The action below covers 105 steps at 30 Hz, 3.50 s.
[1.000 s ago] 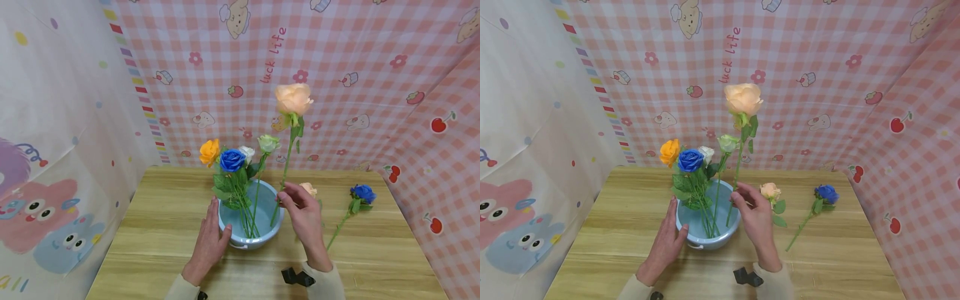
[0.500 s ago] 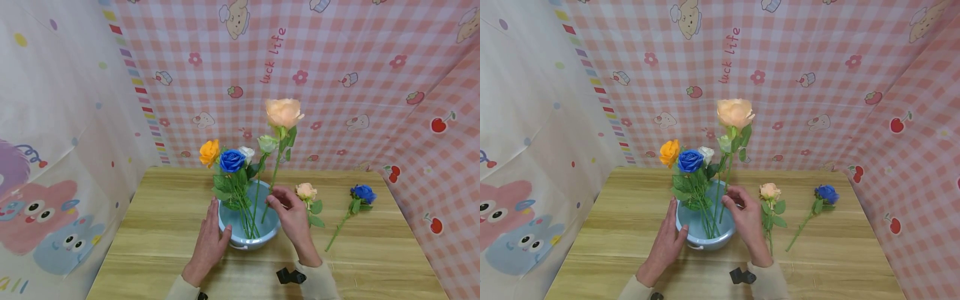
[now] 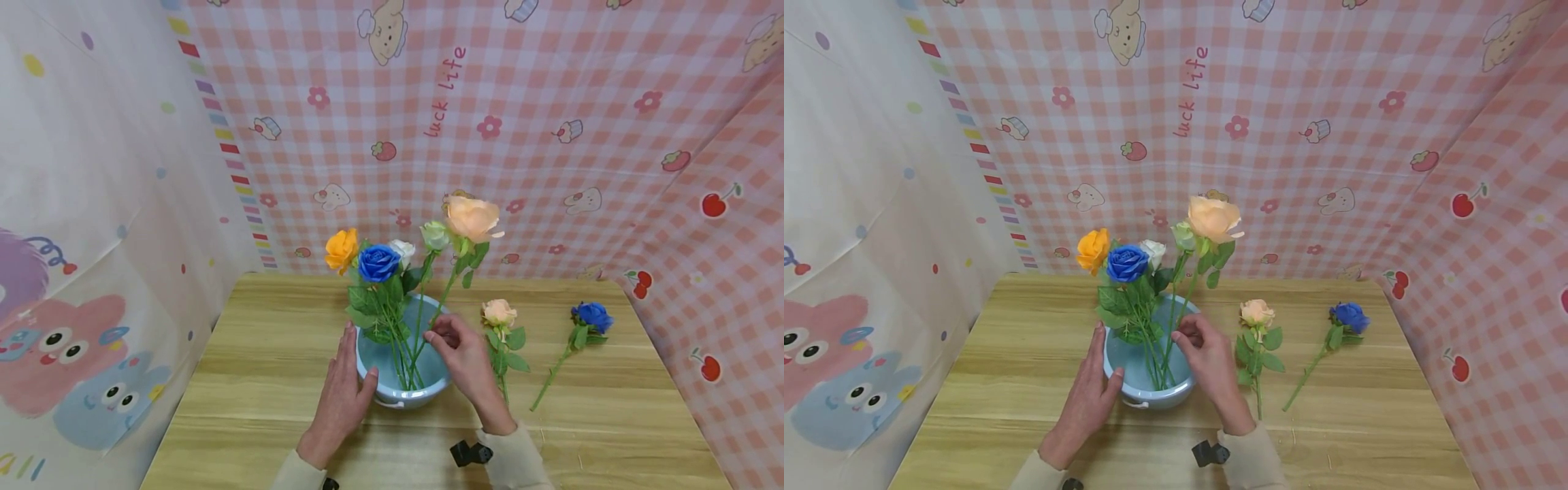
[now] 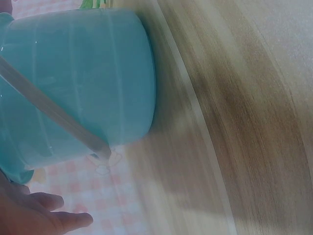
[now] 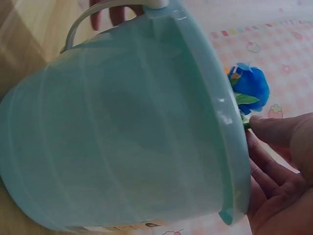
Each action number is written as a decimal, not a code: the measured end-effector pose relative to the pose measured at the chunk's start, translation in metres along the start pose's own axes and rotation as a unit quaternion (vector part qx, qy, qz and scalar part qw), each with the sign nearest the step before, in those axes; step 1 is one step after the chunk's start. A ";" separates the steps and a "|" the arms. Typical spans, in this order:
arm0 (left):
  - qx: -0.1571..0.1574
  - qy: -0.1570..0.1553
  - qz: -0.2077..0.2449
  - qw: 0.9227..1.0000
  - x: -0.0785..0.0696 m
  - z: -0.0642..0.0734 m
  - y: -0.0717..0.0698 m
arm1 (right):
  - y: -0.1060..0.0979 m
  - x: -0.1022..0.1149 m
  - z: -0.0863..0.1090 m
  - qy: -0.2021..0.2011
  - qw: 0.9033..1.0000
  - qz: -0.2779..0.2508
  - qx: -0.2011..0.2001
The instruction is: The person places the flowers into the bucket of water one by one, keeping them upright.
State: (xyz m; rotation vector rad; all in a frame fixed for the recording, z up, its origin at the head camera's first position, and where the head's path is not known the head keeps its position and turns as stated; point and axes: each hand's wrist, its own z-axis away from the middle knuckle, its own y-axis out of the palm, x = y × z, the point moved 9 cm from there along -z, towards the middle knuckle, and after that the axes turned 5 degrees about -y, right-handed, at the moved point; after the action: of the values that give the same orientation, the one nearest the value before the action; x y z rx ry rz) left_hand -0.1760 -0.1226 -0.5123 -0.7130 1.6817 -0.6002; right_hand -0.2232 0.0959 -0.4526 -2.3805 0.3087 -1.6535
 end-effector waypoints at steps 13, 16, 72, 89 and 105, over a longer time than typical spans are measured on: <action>-0.002 0.003 0.001 1.000 0.000 0.000 0.001 | 0.013 0.008 -0.006 -0.024 0.990 0.134 0.036; 0.000 0.002 0.000 1.000 0.000 0.000 0.001 | 0.017 0.008 -0.008 -0.021 0.988 0.148 0.043; 0.002 -0.002 0.003 1.000 0.000 -0.001 -0.001 | 0.031 0.024 -0.012 -0.068 0.978 0.178 0.080; 0.002 -0.001 0.008 1.000 -0.002 0.001 0.001 | -0.030 0.026 0.018 -0.145 0.978 0.137 -0.052; -0.005 0.003 0.001 1.000 0.000 0.000 0.000 | -0.077 -0.004 0.030 -0.113 0.980 0.109 -0.119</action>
State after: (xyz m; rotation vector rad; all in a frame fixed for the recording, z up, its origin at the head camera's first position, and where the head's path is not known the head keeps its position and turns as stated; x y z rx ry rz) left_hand -0.1763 -0.1230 -0.5121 -0.7170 1.6916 -0.5934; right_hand -0.1932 0.1726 -0.4435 -2.5653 0.7322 -1.2984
